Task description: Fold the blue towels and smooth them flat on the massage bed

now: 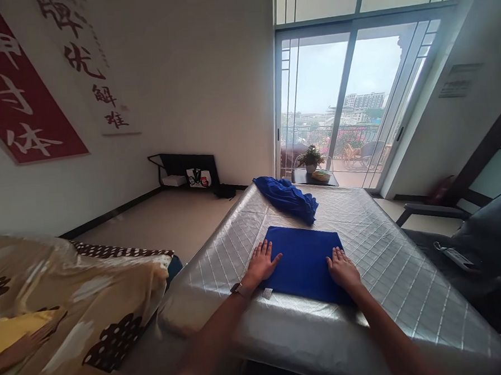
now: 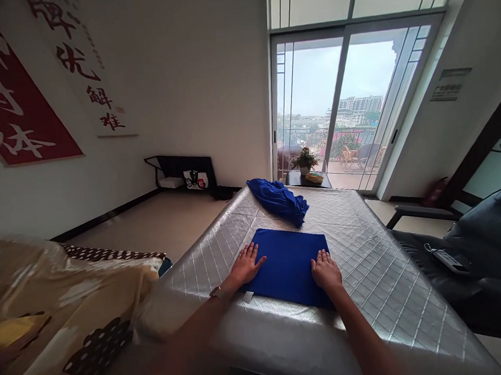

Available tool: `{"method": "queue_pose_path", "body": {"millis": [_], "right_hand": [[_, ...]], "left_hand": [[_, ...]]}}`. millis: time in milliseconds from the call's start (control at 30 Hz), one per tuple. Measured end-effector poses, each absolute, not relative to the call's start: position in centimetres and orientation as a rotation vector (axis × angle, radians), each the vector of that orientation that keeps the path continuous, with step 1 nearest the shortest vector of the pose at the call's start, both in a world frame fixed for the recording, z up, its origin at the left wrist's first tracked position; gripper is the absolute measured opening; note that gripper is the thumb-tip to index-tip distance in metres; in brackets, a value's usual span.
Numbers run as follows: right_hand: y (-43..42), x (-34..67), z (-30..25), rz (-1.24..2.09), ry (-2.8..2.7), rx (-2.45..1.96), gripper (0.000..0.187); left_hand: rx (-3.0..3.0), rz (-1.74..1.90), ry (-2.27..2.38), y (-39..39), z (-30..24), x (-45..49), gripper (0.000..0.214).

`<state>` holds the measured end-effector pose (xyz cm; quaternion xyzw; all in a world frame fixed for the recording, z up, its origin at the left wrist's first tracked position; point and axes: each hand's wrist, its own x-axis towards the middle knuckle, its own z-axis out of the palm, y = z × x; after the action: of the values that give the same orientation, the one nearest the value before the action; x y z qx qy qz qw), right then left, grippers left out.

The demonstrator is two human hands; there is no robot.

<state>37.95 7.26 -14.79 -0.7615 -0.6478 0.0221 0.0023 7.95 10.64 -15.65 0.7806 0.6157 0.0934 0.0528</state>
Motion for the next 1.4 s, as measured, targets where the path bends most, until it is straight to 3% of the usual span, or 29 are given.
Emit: {"method": "queue_pose_path", "body": {"millis": [333,700,800,1000,1100,1233,1400], "right_hand": [[12.1,38.7,-12.9,0.051,-2.007,-2.346,0.065],[14.3,40.3,-15.9,0.021,-1.995,-2.323,0.068],[14.6,40.3,-16.3,0.028,-1.974,-2.308,0.068],[14.4,40.5,-16.3,0.007,-1.999,-2.295,0.067],[14.1,40.5,-16.2,-0.009,-2.016,-2.287,0.065],[14.1,40.3,-16.0,-0.006,-1.953,-2.322,0.066],[14.2,39.9,-15.8,0.006,-1.916,-2.358,0.067]], "left_hand": [[2.405,0.31,1.859,10.5,-15.6,8.1,0.087],[2.381,0.212,1.871,11.9,-15.1,8.0,0.09],[2.425,0.261,1.893,13.4,-13.9,11.0,0.088],[2.749,0.338,1.278,15.2,-14.1,23.9,0.07],[2.722,0.368,1.245,15.7,-15.0,27.6,0.066],[2.705,0.365,1.311,16.8,-15.5,25.2,0.062],[2.52,0.327,1.677,19.6,-15.7,15.8,0.069]]}}
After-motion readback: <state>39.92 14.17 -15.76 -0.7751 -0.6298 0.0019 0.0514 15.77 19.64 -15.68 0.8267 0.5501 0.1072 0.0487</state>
